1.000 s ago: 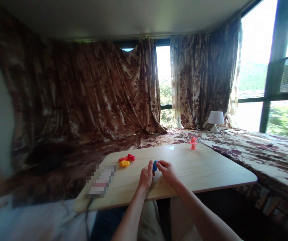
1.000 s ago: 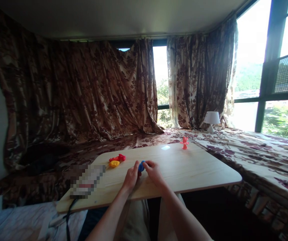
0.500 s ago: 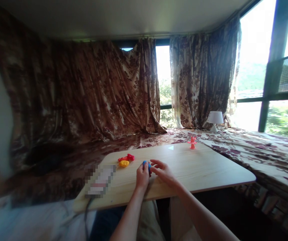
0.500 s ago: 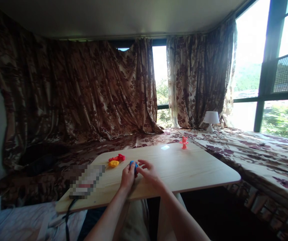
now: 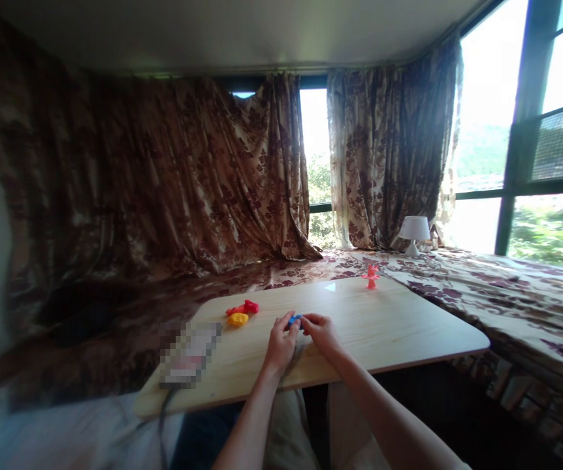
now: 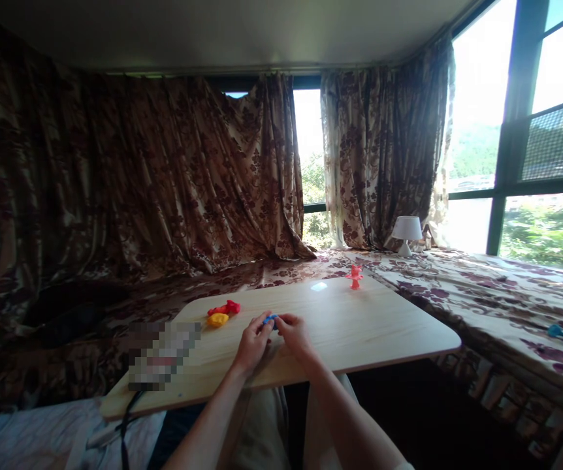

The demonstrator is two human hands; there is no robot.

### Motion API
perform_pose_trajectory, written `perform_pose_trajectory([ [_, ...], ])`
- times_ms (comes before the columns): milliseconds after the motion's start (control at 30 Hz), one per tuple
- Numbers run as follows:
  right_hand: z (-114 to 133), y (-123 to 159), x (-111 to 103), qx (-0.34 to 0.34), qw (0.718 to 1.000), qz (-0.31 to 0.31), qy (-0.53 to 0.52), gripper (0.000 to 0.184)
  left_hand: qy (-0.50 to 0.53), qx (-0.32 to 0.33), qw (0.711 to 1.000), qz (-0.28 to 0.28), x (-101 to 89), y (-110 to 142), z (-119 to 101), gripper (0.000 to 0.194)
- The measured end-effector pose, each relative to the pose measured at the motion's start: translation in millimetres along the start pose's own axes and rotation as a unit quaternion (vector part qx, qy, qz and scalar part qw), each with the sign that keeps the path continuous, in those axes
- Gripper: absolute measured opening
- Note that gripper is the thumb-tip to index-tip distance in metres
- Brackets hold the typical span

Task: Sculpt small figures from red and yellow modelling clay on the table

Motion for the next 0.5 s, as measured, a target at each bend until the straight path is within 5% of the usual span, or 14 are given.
perform_pose_trajectory([
  [300,5.6,2.9,3.4,-0.008,1.000,0.006,-0.009,0.032,0.040,-0.068,0.994,-0.075,-6.3,-2.2,3.5,0.040],
  [500,1.6,1.7,3.0,-0.001,1.000,0.004,-0.009,0.031,0.052,-0.112,0.989,-0.075,-5.7,-14.9,2.2,0.035],
])
Point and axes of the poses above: each hand's wrist, its own y-axis away from the middle knuckle, its own x-axis out of the palm, z = x × y, the point moved 3 cm from there along -y, towards the middle knuckle, and after that the axes turned 4 degrees about -y, right-handed, at the moved point
